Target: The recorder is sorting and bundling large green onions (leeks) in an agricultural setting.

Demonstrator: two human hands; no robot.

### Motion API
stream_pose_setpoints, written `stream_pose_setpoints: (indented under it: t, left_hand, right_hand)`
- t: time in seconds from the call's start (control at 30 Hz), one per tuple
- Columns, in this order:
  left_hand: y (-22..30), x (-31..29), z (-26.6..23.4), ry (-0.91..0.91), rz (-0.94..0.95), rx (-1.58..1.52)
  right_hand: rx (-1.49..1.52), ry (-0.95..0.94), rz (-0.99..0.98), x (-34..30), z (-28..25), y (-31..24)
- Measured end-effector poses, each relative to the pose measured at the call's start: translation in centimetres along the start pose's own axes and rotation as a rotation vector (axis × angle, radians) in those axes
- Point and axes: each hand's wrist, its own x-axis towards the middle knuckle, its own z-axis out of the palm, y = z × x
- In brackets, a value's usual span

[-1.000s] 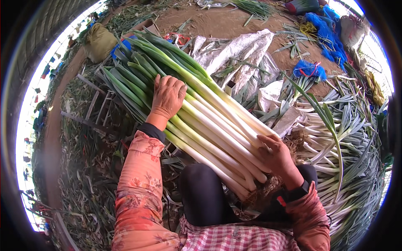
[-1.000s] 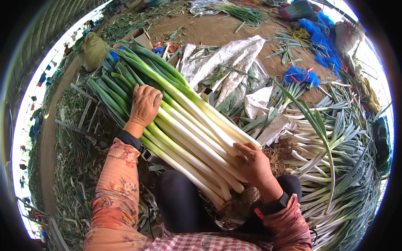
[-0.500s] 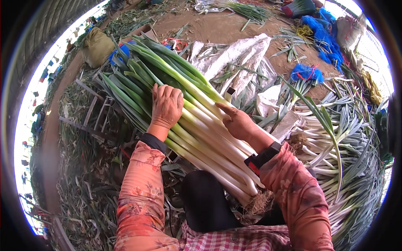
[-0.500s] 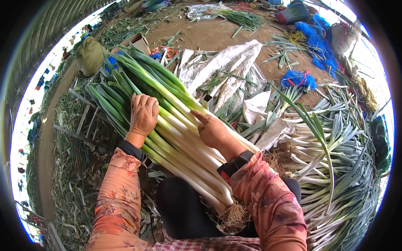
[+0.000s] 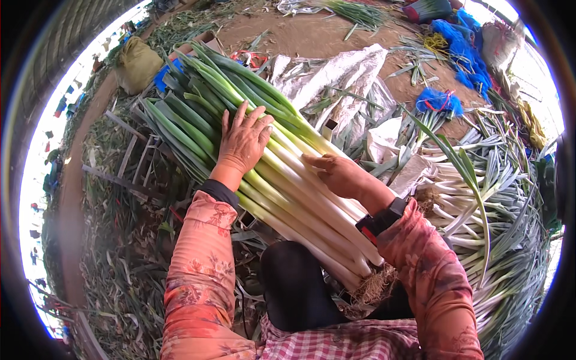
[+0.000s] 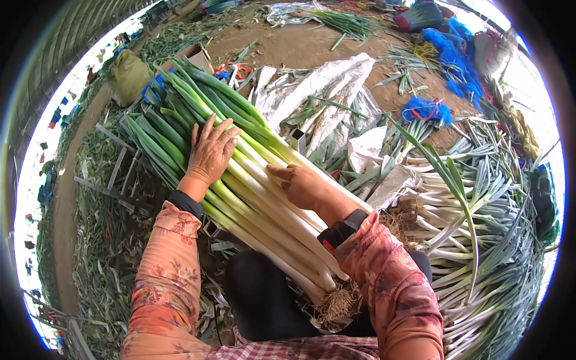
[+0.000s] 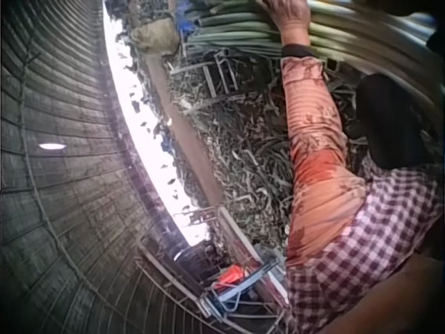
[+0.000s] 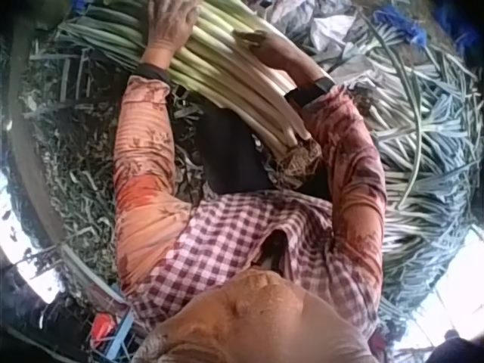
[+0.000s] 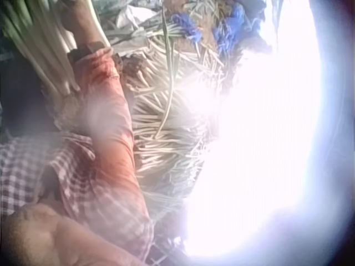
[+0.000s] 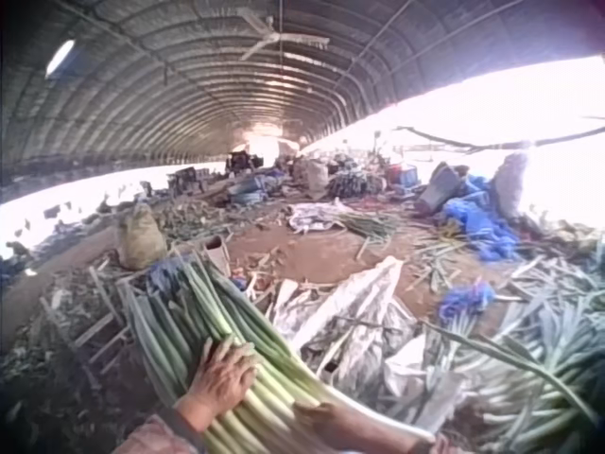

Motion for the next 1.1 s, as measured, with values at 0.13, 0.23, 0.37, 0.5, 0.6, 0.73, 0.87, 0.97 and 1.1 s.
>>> stream_pose_setpoints:
  t: [0.13, 0.23, 0.37, 0.5, 0.6, 0.73, 0.87, 0.97, 1.1]
  left_hand:
    - [0.3, 0.8, 0.7, -0.03, -0.012, -0.046]
    - [-0.1, 0.1, 1.0, -0.026, -0.047, -0.038]
    - [-0.1, -0.1, 0.6, -0.001, -0.048, -0.018]
    - [0.3, 0.6, 0.8, 0.018, -0.041, -0.013]
    - [0.3, 0.6, 1.0, 0.009, -0.049, -0.015]
    - [-0.1, 0.2, 0.9, -0.019, -0.068, -0.011]
    - [-0.2, 0.4, 0.6, -0.022, -0.054, -0.001]
    - [-0.4, 0.4, 0.8, -0.003, -0.031, 0.006]
    - [-0.5, 1.1, 0.8, -0.002, 0.113, 0.011]
  right_hand:
    - [0.02, -0.041, 0.03, -0.8, -0.8, -0.3]
    - [-0.095, 0.032, -0.015, -3.5, -2.4, -0.2]
    - [-0.252, 0.055, 0.1, -10.4, -5.7, -1.7]
    - [-0.366, 0.054, 0.164, -17.0, -4.6, -0.1]
    - [-0.187, 0.155, 0.109, -18.2, -3.4, 2.0]
    - [-0.098, 0.239, 0.073, -18.5, -2.5, 2.2]
    - [-0.11, 0.244, 0.051, -18.3, -2.0, 2.6]
    - [-0.107, 0.262, 0.032, -18.2, -1.9, 2.9]
    - [-0.342, 0.2, -0.168, -18.5, -1.5, 5.3]
